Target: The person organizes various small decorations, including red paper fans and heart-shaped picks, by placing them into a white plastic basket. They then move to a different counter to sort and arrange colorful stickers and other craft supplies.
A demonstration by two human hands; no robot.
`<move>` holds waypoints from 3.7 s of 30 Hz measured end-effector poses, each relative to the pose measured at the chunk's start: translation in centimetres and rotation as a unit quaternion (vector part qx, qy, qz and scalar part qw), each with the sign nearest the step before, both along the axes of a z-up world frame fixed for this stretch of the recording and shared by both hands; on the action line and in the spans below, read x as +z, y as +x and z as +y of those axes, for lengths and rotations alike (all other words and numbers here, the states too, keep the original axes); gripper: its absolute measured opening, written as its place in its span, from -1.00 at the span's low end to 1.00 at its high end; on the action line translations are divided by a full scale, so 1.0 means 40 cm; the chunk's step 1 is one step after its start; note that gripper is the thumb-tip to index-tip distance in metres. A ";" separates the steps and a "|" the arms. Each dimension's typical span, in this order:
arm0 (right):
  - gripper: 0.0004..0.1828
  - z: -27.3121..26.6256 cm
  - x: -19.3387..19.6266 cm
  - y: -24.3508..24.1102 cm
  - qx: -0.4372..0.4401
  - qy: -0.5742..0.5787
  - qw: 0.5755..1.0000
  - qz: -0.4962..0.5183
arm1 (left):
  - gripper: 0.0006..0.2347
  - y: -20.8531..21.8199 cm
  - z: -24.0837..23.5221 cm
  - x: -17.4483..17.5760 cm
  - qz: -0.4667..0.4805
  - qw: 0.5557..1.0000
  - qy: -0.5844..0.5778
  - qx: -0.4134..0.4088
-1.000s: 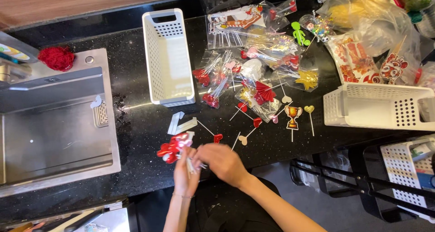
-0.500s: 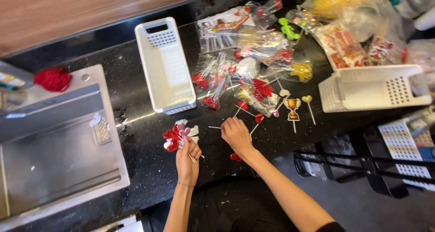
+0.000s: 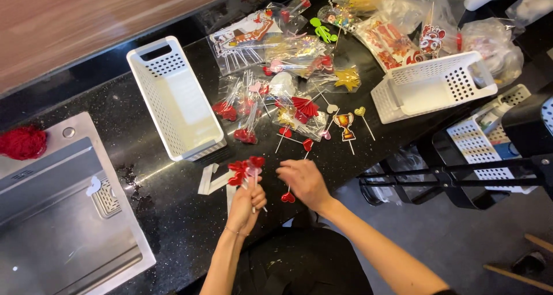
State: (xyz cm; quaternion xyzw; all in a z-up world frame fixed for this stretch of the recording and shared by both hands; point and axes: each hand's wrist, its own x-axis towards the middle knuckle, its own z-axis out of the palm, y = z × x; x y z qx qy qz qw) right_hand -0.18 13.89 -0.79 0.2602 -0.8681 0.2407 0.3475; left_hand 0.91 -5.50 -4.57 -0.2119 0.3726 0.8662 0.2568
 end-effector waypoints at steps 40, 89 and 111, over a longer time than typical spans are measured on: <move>-0.73 0.176 -0.135 -0.214 0.000 0.234 0.969 -0.078 | -0.78 -0.117 0.119 -0.082 0.078 0.979 -0.122 0.147; -0.78 0.097 0.074 -0.160 0.049 -0.826 0.324 -0.459 | -0.80 -0.183 0.269 0.132 0.133 0.913 -0.100 0.373; -0.94 0.001 0.098 -0.089 0.017 -0.510 0.714 -0.478 | -0.86 -0.227 0.252 -0.085 0.009 0.883 0.067 0.464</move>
